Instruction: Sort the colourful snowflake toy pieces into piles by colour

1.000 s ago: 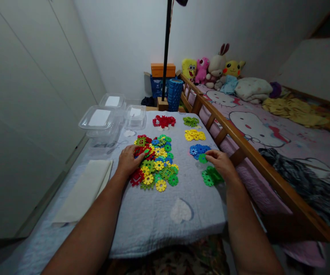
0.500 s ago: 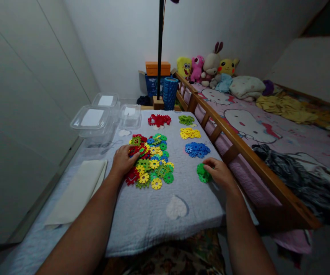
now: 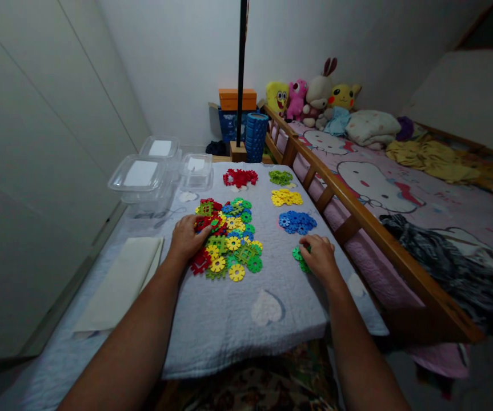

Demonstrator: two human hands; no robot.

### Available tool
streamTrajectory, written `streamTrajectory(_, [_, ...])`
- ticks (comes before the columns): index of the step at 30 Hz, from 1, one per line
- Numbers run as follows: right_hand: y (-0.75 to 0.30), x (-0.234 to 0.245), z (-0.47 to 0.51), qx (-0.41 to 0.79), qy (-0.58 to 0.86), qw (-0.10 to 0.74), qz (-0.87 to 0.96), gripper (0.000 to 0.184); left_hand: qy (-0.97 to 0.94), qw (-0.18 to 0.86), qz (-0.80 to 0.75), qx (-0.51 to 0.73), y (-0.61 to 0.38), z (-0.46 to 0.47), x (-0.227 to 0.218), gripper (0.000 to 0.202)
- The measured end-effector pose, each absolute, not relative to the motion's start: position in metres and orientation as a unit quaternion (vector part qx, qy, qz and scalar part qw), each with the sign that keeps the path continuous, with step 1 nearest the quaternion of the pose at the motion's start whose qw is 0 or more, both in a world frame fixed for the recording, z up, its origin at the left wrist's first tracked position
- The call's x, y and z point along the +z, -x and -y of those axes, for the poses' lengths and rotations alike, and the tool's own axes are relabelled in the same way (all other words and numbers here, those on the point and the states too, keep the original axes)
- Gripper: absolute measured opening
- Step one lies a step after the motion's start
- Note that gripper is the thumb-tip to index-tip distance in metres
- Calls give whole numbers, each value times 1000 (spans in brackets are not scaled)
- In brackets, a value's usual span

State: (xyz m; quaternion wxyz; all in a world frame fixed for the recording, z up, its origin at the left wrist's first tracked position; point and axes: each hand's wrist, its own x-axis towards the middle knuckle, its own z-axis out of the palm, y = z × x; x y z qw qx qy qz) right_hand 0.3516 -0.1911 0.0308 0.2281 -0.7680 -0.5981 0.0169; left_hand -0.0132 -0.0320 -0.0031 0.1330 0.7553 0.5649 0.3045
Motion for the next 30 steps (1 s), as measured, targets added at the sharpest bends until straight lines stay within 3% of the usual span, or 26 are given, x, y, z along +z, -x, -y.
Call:
streamTrajectory(8, [-291, 36, 172, 121, 652, 256, 704, 13, -754, 141, -567, 301, 11, 34, 1, 41])
streamTrajectory(17, [-240, 23, 164, 115, 637, 229, 727, 36, -750, 145, -568, 306, 9, 36, 3, 40])
streamTrajectory(30, [-237, 17, 137, 160, 626, 290, 706, 31, -747, 150, -572, 303, 7, 39, 6, 38])
